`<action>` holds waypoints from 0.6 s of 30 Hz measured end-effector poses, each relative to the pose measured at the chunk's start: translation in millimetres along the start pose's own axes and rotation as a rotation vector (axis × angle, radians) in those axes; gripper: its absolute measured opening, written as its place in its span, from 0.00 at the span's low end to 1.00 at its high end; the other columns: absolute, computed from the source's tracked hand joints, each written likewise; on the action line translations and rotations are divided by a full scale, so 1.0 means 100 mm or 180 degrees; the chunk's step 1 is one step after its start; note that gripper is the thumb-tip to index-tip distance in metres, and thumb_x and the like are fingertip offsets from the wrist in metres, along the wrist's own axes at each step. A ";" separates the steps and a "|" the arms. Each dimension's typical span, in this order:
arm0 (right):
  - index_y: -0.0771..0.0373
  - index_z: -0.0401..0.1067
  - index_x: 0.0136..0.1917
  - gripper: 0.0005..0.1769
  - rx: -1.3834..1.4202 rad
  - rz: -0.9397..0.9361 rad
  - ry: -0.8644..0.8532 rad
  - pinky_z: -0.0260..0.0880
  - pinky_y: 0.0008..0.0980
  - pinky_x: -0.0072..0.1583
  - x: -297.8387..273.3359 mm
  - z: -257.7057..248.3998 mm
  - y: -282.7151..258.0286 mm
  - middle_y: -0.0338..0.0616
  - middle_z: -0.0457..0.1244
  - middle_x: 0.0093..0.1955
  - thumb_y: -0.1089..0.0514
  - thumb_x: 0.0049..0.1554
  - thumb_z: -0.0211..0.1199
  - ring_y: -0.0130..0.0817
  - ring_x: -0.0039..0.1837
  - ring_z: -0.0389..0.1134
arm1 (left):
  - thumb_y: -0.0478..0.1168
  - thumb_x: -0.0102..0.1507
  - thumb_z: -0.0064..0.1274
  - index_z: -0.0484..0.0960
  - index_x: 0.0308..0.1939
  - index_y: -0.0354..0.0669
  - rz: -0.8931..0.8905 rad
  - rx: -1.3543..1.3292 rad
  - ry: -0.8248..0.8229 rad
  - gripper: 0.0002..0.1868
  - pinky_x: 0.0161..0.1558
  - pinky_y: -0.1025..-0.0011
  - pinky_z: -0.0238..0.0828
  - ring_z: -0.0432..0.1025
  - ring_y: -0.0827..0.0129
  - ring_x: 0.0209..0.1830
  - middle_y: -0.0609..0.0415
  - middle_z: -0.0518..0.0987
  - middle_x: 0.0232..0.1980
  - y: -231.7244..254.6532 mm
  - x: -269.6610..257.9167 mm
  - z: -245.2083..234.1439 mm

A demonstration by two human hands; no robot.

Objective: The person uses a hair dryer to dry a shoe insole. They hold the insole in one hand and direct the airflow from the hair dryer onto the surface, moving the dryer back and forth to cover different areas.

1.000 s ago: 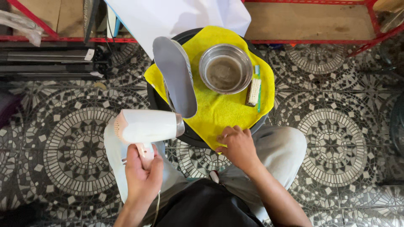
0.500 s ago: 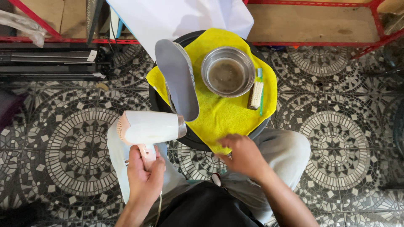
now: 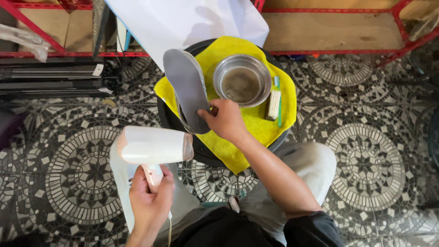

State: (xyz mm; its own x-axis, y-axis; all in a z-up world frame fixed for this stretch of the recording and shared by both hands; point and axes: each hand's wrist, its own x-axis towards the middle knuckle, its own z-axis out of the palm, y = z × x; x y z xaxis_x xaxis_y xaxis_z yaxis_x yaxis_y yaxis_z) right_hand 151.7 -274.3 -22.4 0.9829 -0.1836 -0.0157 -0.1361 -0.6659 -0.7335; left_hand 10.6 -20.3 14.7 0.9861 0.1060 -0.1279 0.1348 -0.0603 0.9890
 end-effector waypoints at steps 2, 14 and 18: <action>0.58 0.69 0.37 0.20 0.0512 0.0334 -0.0282 0.61 0.41 0.33 -0.11 -0.18 -0.09 0.41 0.65 0.32 0.48 0.63 0.72 0.37 0.32 0.67 | 0.29 0.65 0.53 0.77 0.43 0.41 -0.0023 -0.0186 -0.0136 0.06 0.16 0.70 0.60 0.64 0.68 0.14 0.48 0.77 0.26 0.00 -0.03 -0.01; 0.81 0.71 0.60 0.21 0.3693 0.0497 -0.0871 0.81 0.58 0.49 -0.40 -0.76 0.33 0.71 0.72 0.52 0.68 0.54 0.54 0.63 0.48 0.77 | 0.31 0.66 0.48 0.69 0.46 0.40 -0.0415 -0.0272 -0.0112 0.06 0.11 0.66 0.50 0.59 0.64 0.09 0.48 0.70 0.25 0.02 -0.31 -0.13; 0.73 0.72 0.66 0.43 0.3821 0.0600 -0.1290 0.82 0.49 0.45 -0.38 -0.96 0.36 0.63 0.73 0.45 0.28 0.66 0.54 0.52 0.41 0.77 | 0.30 0.65 0.48 0.75 0.48 0.35 -0.0232 -0.0602 0.0025 0.07 0.11 0.66 0.47 0.57 0.64 0.08 0.48 0.67 0.22 -0.13 -0.29 -0.13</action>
